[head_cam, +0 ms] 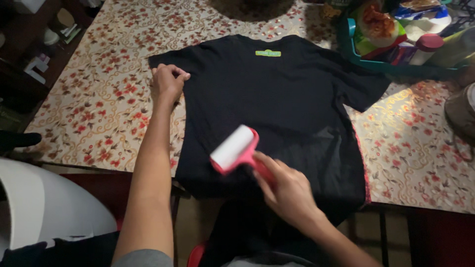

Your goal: The person uses a pink lint roller to roll over a black t-shirt laid flat on a table. The person repeatedly rolls the lint roller across the front and sleeves of the t-shirt, holding the fabric with the other hand to keep it flat.

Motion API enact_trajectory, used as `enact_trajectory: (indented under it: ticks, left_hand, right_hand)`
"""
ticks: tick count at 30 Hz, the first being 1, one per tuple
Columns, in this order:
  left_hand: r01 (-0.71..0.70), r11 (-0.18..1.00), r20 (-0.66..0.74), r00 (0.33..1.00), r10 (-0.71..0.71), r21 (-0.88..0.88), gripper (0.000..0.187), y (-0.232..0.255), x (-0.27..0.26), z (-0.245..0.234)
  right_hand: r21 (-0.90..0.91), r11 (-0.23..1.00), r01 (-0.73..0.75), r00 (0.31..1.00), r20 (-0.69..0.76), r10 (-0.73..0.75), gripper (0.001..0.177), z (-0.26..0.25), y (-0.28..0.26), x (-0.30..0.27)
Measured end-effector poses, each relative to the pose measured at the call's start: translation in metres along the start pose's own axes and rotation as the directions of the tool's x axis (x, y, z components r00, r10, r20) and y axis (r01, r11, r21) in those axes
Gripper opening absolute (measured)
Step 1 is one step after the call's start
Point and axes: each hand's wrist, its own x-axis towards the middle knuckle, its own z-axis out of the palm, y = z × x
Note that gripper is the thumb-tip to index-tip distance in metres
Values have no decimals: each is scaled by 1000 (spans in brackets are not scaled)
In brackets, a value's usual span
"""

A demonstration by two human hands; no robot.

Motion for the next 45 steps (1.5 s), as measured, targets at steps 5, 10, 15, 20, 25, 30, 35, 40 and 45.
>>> enact_trajectory:
  ticks: [5, 10, 15, 20, 25, 30, 35, 40, 45]
  left_hand:
    - [-26, 998, -39, 999, 28, 57, 18, 11, -4, -5]
    - [-1, 994, -85, 996, 10, 109, 18, 36, -27, -20]
    - [-310, 950, -255, 917, 307, 30, 8, 71, -48, 9]
    - [-486, 829, 10, 861, 508, -277, 23, 99, -49, 71]
    - [-536, 805, 38, 826, 562, -256, 21, 101, -51, 99]
    - [-561, 803, 3, 819, 573, -200, 24, 99, -59, 99]
    - [-573, 798, -39, 816, 577, -190, 23, 101, -63, 103]
    - [-564, 800, -35, 821, 570, -206, 23, 99, -62, 103]
    - [-565, 797, -31, 819, 572, -211, 23, 100, -63, 102]
  right_hand:
    - [179, 984, 15, 999, 32, -21, 39, -48, 8, -42]
    - [255, 965, -61, 997, -32, 72, 41, -79, 19, -46]
    - [71, 990, -119, 954, -268, 134, 36, -63, 39, 13]
    - [-42, 998, -46, 927, -375, 27, 36, -31, 54, 54]
    - [15, 994, -109, 946, -305, 108, 37, -21, 62, 36]
    - [13, 984, -177, 948, -266, 174, 37, -32, 61, 7]
    - [7, 986, -169, 946, -278, 164, 37, -51, 62, -33]
    - [-23, 852, -523, 850, -96, 519, 41, -78, 61, -74]
    - [-95, 859, -503, 864, -23, 503, 45, -108, 67, -102]
